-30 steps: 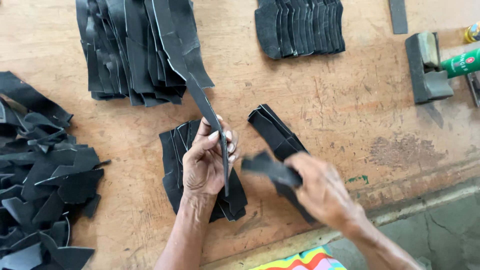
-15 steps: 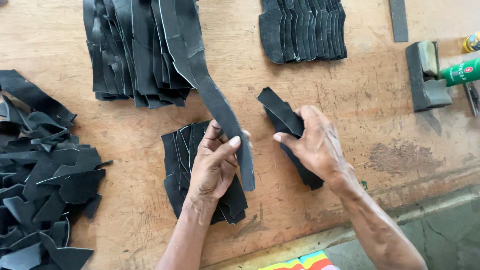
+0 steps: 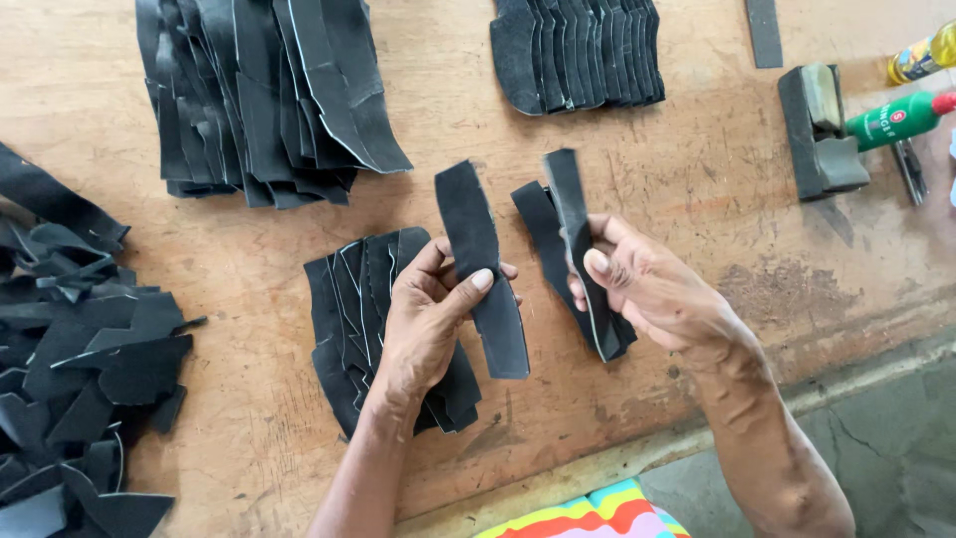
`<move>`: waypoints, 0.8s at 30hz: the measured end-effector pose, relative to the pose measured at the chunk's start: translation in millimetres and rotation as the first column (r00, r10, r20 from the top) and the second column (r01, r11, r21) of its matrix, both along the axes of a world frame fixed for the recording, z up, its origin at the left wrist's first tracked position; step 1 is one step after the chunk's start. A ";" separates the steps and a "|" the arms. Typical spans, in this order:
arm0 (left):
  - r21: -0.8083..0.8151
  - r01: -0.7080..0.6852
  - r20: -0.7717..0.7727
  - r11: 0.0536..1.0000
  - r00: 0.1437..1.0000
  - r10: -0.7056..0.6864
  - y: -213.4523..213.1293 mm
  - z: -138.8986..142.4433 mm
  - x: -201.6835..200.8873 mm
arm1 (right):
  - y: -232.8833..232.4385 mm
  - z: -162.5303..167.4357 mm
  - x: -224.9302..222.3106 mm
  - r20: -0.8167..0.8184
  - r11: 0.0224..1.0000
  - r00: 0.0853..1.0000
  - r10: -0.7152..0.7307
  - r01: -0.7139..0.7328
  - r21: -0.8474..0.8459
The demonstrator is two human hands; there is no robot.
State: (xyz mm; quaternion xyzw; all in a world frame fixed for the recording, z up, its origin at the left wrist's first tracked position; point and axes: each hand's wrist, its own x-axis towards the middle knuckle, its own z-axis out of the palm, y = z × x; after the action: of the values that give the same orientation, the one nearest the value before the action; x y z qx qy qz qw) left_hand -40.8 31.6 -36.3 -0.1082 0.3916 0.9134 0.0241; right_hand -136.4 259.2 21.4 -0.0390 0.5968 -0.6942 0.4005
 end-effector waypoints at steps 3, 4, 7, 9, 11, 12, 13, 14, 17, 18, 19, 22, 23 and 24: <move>-0.044 0.048 -0.054 0.998 0.997 -0.050 1.3 -2.7 1.9 | -0.4 -6.9 4.1 0.010 1.000 1.000 -0.001 0.002 -0.027; -0.049 0.042 -0.046 0.998 0.998 -0.045 2.4 -3.5 2.3 | -0.9 -9.2 4.6 -0.024 1.000 1.000 -0.002 0.002 0.001; -0.074 0.038 -0.019 0.997 0.999 -0.039 5.3 -4.4 4.8 | -4.5 -17.7 7.5 -0.132 0.998 0.991 -0.022 0.014 -0.063; -0.108 0.044 -0.003 0.993 0.999 -0.044 4.5 -4.3 5.3 | -8.5 -23.6 10.5 -0.118 0.998 0.991 -0.060 0.061 0.004; -0.102 0.050 0.027 0.994 0.999 -0.048 1.9 -3.3 5.4 | -12.8 -28.3 11.5 -0.146 0.996 0.987 -0.072 0.080 0.049; -0.096 0.057 0.044 0.994 0.998 -0.053 1.7 -2.7 5.8 | -14.5 -30.1 12.4 -0.171 0.995 0.983 -0.069 0.080 0.062; -0.097 0.050 0.044 0.994 0.998 -0.045 2.1 -2.1 5.8 | -15.8 -31.3 12.9 -0.196 0.994 0.978 -0.065 0.081 0.075; -0.100 0.043 0.043 0.994 0.998 -0.039 2.3 -1.5 5.4 | -16.8 -32.1 12.8 -0.213 0.995 0.975 -0.068 0.083 0.063; -0.085 0.049 0.045 0.995 0.998 -0.045 4.3 0.5 4.5 | -16.3 -32.6 13.3 -0.213 0.994 0.973 -0.088 0.099 0.043; -0.077 0.053 0.046 0.996 0.998 -0.050 4.7 1.2 4.4 | -15.4 -32.7 13.6 -0.184 0.994 0.978 -0.093 0.103 0.044; -0.062 0.065 0.060 0.996 0.996 -0.061 4.7 2.0 3.8 | -14.9 -33.3 13.7 -0.158 0.994 0.983 -0.096 0.104 0.043; -0.039 0.097 0.106 0.995 0.990 -0.093 4.0 4.6 3.8 | -15.0 -38.0 15.3 -0.179 0.986 0.976 -0.122 0.140 0.087; -0.047 0.108 0.121 0.993 0.987 -0.102 3.4 5.5 3.7 | -15.0 -39.8 15.9 -0.183 0.988 0.976 -0.122 0.137 0.071; -0.056 0.120 0.136 0.991 0.984 -0.112 3.1 6.2 3.8 | -14.9 -41.7 17.0 -0.187 0.989 0.975 -0.123 0.135 0.055</move>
State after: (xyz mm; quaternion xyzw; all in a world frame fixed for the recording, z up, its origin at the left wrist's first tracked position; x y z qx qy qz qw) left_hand -37.0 34.6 -30.1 -0.1465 0.4237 0.8883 0.0998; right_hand -119.4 244.2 -20.3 -0.0501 0.6556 -0.6916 0.2990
